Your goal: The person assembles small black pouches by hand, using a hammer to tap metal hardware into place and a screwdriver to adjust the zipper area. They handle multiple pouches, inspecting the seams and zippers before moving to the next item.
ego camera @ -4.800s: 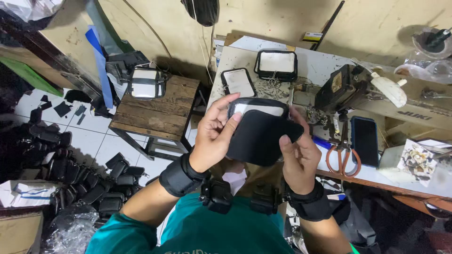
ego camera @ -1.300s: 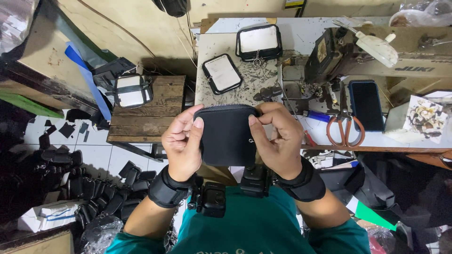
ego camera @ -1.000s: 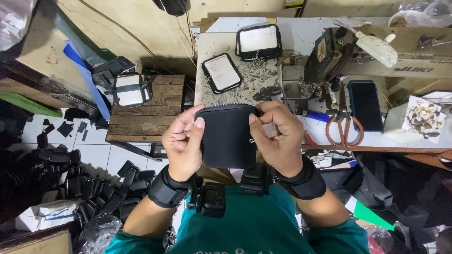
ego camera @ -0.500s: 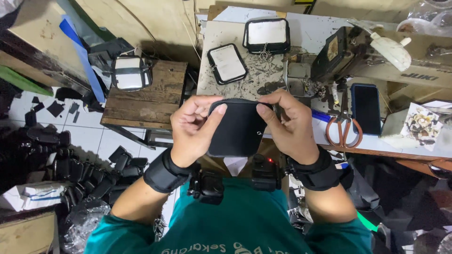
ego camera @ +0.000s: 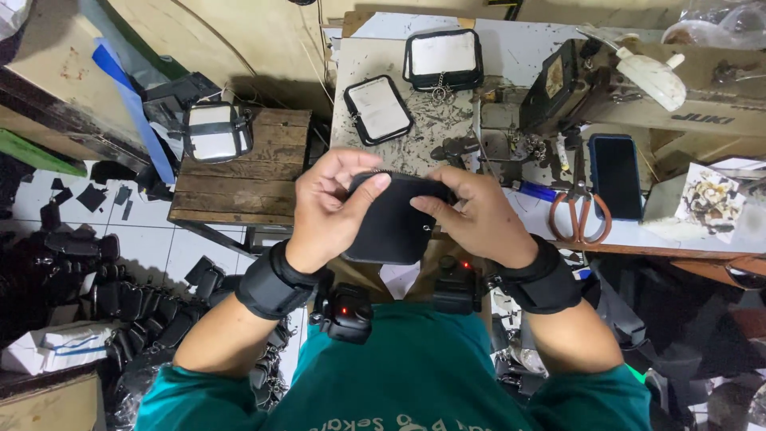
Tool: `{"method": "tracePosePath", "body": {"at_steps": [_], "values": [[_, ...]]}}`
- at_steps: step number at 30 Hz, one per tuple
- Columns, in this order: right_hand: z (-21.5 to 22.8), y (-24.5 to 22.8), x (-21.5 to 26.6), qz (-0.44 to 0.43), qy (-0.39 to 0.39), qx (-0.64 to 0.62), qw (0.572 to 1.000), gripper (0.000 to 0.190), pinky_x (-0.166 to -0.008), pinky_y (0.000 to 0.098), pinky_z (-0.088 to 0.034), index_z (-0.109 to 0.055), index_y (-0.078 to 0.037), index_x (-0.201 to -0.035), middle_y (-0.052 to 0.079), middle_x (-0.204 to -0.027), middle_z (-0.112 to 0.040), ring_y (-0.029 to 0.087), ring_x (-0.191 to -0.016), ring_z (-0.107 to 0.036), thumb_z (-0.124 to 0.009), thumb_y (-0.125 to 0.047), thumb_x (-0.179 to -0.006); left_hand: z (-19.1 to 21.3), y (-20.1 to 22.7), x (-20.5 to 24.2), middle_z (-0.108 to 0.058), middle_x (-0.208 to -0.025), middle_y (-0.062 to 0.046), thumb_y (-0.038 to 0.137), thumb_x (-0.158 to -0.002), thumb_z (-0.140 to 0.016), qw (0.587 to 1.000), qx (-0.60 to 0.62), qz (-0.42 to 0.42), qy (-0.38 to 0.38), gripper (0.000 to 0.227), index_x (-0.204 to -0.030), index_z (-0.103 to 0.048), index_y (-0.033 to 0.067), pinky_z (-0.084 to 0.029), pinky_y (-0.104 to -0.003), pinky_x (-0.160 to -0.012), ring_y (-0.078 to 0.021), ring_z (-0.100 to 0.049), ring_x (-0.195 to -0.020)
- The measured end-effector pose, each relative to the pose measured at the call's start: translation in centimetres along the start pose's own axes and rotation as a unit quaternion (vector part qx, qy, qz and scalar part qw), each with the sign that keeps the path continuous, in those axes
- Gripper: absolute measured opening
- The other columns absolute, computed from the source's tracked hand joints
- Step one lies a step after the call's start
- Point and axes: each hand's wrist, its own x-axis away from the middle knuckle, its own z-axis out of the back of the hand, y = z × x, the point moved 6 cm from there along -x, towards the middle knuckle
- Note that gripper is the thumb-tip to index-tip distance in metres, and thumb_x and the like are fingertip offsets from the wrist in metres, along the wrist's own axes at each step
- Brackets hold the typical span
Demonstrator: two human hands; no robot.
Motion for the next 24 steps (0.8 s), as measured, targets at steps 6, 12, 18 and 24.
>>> {"method": "tracePosePath", "body": {"at_steps": [6, 12, 18, 24], "values": [[0.3, 2.8, 0.5, -0.046, 0.02, -0.032, 0.998, 0.008, -0.071, 0.0273, -0.051, -0.07, -0.001, -0.099, 0.005, -0.077, -0.071, 0.008, -0.079, -0.054, -0.076, -0.007, -0.097, 0.1, -1.8, 0.6, -0.019, -0.071, 0.011, 0.017, -0.1, -0.07, 0.983, -0.106, 0.062, -0.137, 0.049, -0.072, -0.03, 0.0206, -0.015, -0.024, -0.056, -0.0009, -0.02, -0.061], [-0.4, 5.7, 1.1, -0.047, -0.025, -0.025, 0.998, 0.024, -0.053, 0.0309, -0.037, -0.062, 0.009, -0.097, 0.013, -0.058, -0.052, 0.016, -0.055, -0.042, -0.074, -0.012, -0.1, 2.7, -8.1, 1.4, -0.075, -0.074, -0.011, 0.002, -0.095, -0.074, 0.992, 0.003, 0.098, -0.084, 0.005, -0.099, -0.072, 0.0018, -0.056, -0.023, -0.059, -0.0053, -0.061, -0.073], [-1.9, 6.0, 1.0, -0.079, -0.027, -0.047, 0.995, 0.019, -0.056, 0.0176, -0.037, -0.063, 0.004, -0.089, 0.01, -0.059, -0.056, 0.01, -0.06, -0.053, -0.075, -0.008, -0.098, 1.9, -6.2, 1.0, -0.021, -0.073, 0.008, 0.022, -0.097, -0.075, 0.966, -0.17, 0.084, -0.175, 0.052, -0.074, -0.029, 0.0188, -0.018, -0.025, -0.058, -0.0052, -0.021, -0.066], [-1.4, 9.6, 2.4, -0.196, 0.005, -0.099, 0.976, 0.012, -0.061, 0.0205, -0.052, -0.074, 0.003, -0.098, 0.004, -0.077, -0.066, 0.009, -0.07, -0.055, -0.071, -0.009, -0.101, 1.3, -5.5, -0.7, -0.074, -0.084, -0.003, 0.009, -0.096, -0.072, 0.963, -0.046, 0.179, -0.195, 0.009, -0.103, -0.072, 0.0046, -0.055, -0.024, -0.07, -0.0066, -0.058, -0.077]]}}
